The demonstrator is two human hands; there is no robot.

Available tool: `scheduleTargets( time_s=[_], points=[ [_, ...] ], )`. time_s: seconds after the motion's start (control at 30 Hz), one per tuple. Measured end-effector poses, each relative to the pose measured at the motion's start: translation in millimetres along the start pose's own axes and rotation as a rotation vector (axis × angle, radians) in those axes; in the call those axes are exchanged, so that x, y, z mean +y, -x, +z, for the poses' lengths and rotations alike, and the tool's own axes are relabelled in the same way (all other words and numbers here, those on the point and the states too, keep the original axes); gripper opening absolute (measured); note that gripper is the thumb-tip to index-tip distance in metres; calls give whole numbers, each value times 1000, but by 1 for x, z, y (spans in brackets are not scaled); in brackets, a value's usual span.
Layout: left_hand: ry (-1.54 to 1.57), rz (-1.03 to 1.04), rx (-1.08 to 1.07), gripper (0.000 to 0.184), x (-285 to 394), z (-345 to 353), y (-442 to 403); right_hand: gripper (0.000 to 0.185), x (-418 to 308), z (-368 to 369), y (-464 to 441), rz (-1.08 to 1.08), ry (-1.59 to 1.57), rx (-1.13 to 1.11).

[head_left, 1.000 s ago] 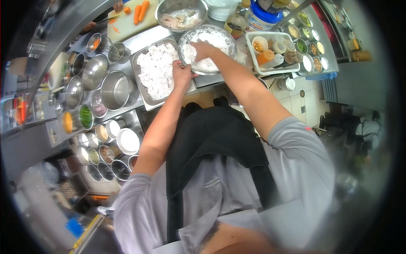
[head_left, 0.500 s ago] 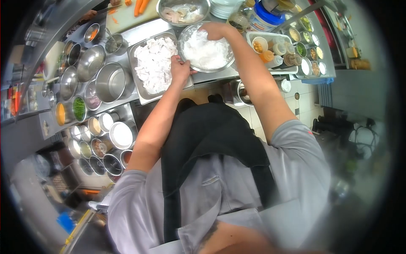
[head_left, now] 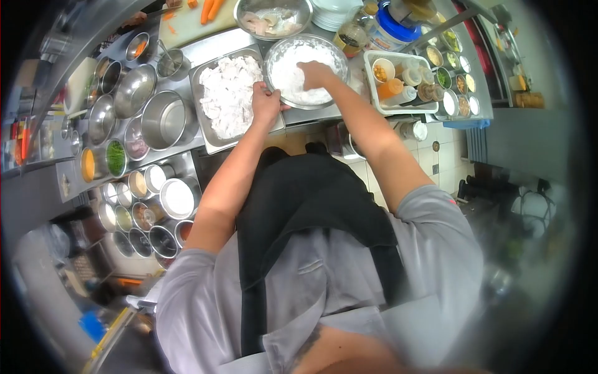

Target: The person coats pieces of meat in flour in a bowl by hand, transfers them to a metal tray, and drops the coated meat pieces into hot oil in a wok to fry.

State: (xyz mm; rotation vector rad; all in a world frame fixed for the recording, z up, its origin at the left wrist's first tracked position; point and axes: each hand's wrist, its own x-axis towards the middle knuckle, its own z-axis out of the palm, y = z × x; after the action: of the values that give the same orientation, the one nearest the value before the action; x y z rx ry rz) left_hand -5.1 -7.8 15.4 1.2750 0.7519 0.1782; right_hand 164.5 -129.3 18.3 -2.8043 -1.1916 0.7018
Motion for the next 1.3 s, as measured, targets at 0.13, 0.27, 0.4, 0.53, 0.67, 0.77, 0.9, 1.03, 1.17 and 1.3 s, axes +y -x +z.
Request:
scheduleTargets(
  time_s=[0.13, 0.27, 0.4, 0.53, 0.67, 0.77, 0.9, 1.03, 1.17, 1.3],
  points=[
    [17, 5, -15, 42, 3, 1, -4, 73, 8, -33, -5, -118, -95, 50],
    [10, -1, -11, 40, 2, 0, -1, 69, 10, -65, -6, -188, -121, 36],
    [24, -20, -11, 40, 2, -1, -5, 71, 3, -92, -5, -153, -60, -63],
    [50, -53, -53, 42, 0, -4, -7, 80, 9, -91, -3, -165, -75, -130],
    [45, -61, -62, 45, 1, -4, -8, 95, 14, -52, -17, -200, -111, -200],
    [6, -26, 4, 41, 8, 2, -3, 96, -7, -11, -15, -148, 68, -138],
    [41, -31, -25, 42, 4, -4, -5, 70, 10, -12, -32, -204, -21, 20],
    [10, -21, -19, 41, 4, -3, -7, 58, 11, -72, -16, -173, -157, 29],
    [12, -48, -37, 43, 3, -4, -9, 64, 9, -78, -20, -232, -64, 36],
    [35, -42, -46, 43, -1, -5, -12, 72, -10, -18, -32, -468, -12, -57]
  ],
)
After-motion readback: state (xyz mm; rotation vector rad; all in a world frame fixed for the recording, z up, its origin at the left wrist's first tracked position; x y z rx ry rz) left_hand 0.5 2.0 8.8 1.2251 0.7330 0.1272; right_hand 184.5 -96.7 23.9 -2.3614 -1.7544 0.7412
